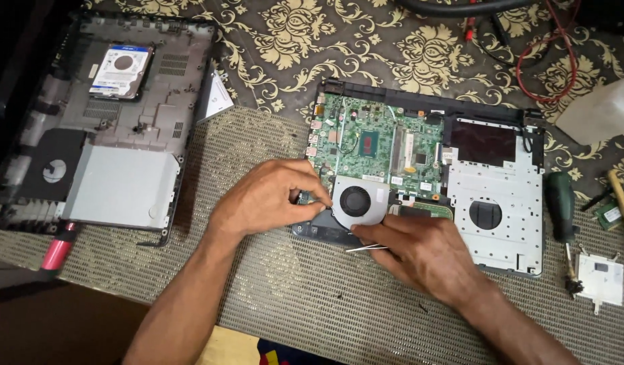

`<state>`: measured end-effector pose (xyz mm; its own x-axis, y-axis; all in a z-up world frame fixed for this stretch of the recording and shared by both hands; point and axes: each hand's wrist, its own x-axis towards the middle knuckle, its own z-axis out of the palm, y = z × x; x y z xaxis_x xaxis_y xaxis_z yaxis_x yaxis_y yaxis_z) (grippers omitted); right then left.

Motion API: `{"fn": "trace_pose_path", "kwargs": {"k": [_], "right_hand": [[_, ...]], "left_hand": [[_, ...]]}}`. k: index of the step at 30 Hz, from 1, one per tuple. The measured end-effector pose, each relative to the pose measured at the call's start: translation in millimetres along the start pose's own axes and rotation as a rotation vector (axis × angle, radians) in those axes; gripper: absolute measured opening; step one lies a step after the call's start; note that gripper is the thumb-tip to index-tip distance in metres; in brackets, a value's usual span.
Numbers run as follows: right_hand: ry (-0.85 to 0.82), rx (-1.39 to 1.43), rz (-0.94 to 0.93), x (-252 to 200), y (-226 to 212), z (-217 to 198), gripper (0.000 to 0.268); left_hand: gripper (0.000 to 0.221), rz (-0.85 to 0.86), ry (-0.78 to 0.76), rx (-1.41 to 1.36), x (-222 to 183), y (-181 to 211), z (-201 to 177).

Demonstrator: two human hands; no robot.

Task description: The person is routing wires and adjusting components inside a laptop chassis, specifically around the cooling fan and motherboard, using tweezers and a screwdriver.

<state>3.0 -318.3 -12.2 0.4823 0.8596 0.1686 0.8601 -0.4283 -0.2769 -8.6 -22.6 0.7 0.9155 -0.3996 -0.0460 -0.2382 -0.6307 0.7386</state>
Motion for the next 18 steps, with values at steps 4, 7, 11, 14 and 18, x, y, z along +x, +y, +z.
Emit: {"fn": "trace_pose_path", "kwargs": {"k": [4, 7, 11, 14, 18], "right_hand": [[0.107, 0.124, 0.022, 13.6, -12.0, -12.9, 0.035], [0.057, 0.086, 0.038, 20.0, -17.2, -13.2, 0.037], [0.027, 0.068, 0.009, 18.6, -16.1, 0.3, 0.038], [0.036, 0.081, 0.01, 22.5, -17.9, 1.0, 0.036], [0.032, 0.049, 0.032, 30.4, -23.2, -2.1, 0.025]], "left_hand": [[0.016, -0.024, -0.021, -0.015, 1.2, -3.1, 0.2], [0.014, -0.045, -0.022, -0.022, 1.6, -1.4, -0.9], [0.015, -0.076, -0.034, -0.017, 1.7, -2.6, 0.9], [0.014, -0.065, -0.017, -0.037, 4.4, -5.4, 3.2], [0.014, -0.016, 0.039, -0.004, 7.6, -13.2, 10.3]]}}
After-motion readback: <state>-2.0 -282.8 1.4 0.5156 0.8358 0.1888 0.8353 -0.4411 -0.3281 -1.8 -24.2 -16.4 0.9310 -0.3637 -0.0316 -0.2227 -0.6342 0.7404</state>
